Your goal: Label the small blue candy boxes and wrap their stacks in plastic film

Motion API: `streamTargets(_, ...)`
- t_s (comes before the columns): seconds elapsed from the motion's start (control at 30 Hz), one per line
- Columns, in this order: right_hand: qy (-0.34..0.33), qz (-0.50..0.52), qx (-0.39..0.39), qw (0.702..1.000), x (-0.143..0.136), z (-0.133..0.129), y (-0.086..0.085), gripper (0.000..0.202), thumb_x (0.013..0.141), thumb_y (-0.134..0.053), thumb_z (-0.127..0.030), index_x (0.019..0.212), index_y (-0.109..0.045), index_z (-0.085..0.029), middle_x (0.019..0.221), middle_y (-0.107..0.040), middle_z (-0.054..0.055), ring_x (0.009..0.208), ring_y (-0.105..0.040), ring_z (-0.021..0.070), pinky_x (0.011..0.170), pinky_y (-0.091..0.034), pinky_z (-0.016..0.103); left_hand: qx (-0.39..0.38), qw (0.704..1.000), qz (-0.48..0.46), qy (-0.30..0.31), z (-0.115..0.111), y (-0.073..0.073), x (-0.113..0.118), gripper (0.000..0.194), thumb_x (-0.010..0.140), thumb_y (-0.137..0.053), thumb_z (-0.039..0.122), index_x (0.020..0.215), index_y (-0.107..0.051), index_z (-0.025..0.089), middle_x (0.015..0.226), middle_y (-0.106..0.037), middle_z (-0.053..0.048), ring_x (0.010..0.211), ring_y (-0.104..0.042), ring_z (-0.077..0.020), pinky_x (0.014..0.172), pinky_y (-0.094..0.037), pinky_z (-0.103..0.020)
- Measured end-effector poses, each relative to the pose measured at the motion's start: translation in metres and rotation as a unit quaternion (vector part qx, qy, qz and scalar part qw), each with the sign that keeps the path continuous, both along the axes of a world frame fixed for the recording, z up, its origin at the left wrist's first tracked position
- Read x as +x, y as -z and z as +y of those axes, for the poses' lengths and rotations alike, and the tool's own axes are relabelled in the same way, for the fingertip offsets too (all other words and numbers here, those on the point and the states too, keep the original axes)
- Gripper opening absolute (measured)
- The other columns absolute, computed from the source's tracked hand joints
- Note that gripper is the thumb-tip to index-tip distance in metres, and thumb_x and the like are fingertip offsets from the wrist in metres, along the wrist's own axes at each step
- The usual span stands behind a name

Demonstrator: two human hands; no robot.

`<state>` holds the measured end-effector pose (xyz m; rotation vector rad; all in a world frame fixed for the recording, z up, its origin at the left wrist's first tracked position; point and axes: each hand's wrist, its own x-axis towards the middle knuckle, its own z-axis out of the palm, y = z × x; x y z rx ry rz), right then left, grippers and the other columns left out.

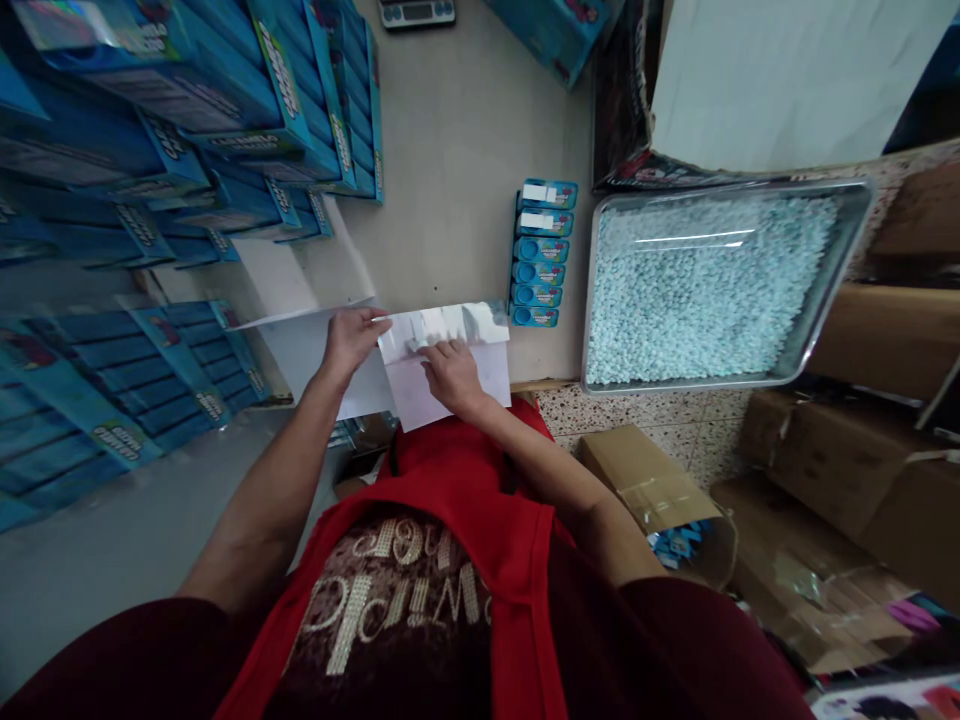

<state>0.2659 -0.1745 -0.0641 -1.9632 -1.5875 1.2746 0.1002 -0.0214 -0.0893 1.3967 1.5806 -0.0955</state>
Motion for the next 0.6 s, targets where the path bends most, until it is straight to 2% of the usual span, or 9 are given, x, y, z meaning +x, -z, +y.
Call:
streamTargets(0.07,0.093,0.055,0.015,0.994,0.008,-0.005,-0.012,0.022,0.103,-0.060,-0.027,0.111,-0.078,-0.019,0.094,-0.074,0.010,0.092,-0.067,0.0252,0.093,-0.055,0.042,0.054,0.995,0.071,0.033,0.003,-0.003,-0.007,0.016,0.085,-0.066,0.027,0.094,-0.078,0.019,0.089,-0.079,-0.010,0.098,-0.075,-0.0321,0.097,-0.058,-0.046)
streamTargets(0.13,0.211,0.139,0.005,0.968,0.019,-0.007,-0.025,0.018,0.101,-0.065,-0.036,0.101,-0.076,-0.021,0.074,-0.064,0.001,0.071,-0.061,0.0187,0.077,-0.055,0.036,0.121,0.986,0.102,0.044,0.003,-0.011,-0.007,0.024,0.089,-0.067,0.026,0.110,-0.079,0.019,0.113,-0.081,-0.016,0.120,-0.071,-0.0383,0.111,-0.052,-0.054)
streamTargets(0.2,0.315,0.224,-0.022,0.922,0.035,-0.005,-0.037,0.024,0.097,-0.071,-0.048,0.099,-0.073,-0.024,0.065,-0.054,-0.005,0.062,-0.055,0.0150,0.067,-0.055,0.032,0.188,0.978,0.081,0.037,-0.003,-0.021,0.004,0.037,0.090,-0.074,0.029,0.126,-0.075,0.022,0.138,-0.075,-0.018,0.140,-0.061,-0.0401,0.119,-0.047,-0.056)
streamTargets(0.27,0.381,0.287,-0.039,0.878,0.053,-0.001,-0.047,0.033,0.090,-0.078,-0.056,0.097,-0.071,-0.024,0.065,-0.052,-0.006,0.061,-0.053,0.0133,0.063,-0.058,0.030,0.206,0.978,0.014,0.008,-0.012,-0.033,0.027,0.042,0.091,-0.078,0.041,0.129,-0.073,0.024,0.146,-0.071,-0.016,0.144,-0.059,-0.0370,0.119,-0.049,-0.051)
streamTargets(0.3,0.400,0.309,-0.042,0.862,0.063,0.001,-0.051,0.036,0.086,-0.082,-0.058,0.095,-0.071,-0.025,0.067,-0.053,-0.006,0.061,-0.052,0.0129,0.062,-0.059,0.030,0.176,0.984,-0.038,-0.013,-0.018,-0.039,0.041,0.042,0.094,-0.076,0.051,0.125,-0.074,0.024,0.141,-0.073,-0.016,0.138,-0.063,-0.0348,0.115,-0.053,-0.048)
streamTargets(0.37,0.427,0.342,-0.042,0.836,0.081,0.006,-0.055,0.040,0.080,-0.087,-0.060,0.091,-0.069,-0.025,0.069,-0.054,-0.006,0.061,-0.052,0.0125,0.059,-0.060,0.031,0.048,0.984,-0.160,-0.062,-0.027,-0.046,0.073,0.055,0.099,-0.060,0.072,0.111,-0.076,0.021,0.118,-0.080,-0.016,0.116,-0.075,-0.0295,0.099,-0.062,-0.042)
streamTargets(0.43,0.439,0.354,-0.044,0.825,0.096,0.008,-0.056,0.040,0.078,-0.089,-0.058,0.089,-0.069,-0.025,0.068,-0.054,-0.006,0.058,-0.050,0.0118,0.055,-0.058,0.031,-0.093,0.953,-0.268,-0.103,-0.035,-0.048,0.101,0.072,0.095,-0.053,0.087,0.102,-0.075,0.019,0.103,-0.081,-0.015,0.099,-0.079,-0.0252,0.087,-0.064,-0.036)
streamTargets(0.47,0.443,0.352,-0.045,0.823,0.103,0.007,-0.055,0.039,0.078,-0.089,-0.057,0.089,-0.070,-0.025,0.067,-0.053,-0.006,0.056,-0.049,0.0114,0.053,-0.056,0.030,-0.139,0.936,-0.301,-0.119,-0.038,-0.047,0.112,0.074,0.089,-0.059,0.090,0.100,-0.075,0.019,0.101,-0.081,-0.015,0.096,-0.080,-0.0237,0.084,-0.064,-0.035)
streamTargets(0.6,0.453,0.309,-0.041,0.835,0.122,0.001,-0.050,0.036,0.078,-0.089,-0.054,0.088,-0.072,-0.024,0.065,-0.056,-0.005,0.054,-0.046,0.0104,0.051,-0.045,0.027,-0.156,0.918,-0.327,-0.162,-0.046,-0.039,0.139,0.068,0.061,-0.095,0.072,0.095,-0.072,0.018,0.095,-0.081,-0.010,0.083,-0.076,-0.0167,0.084,-0.064,-0.032)
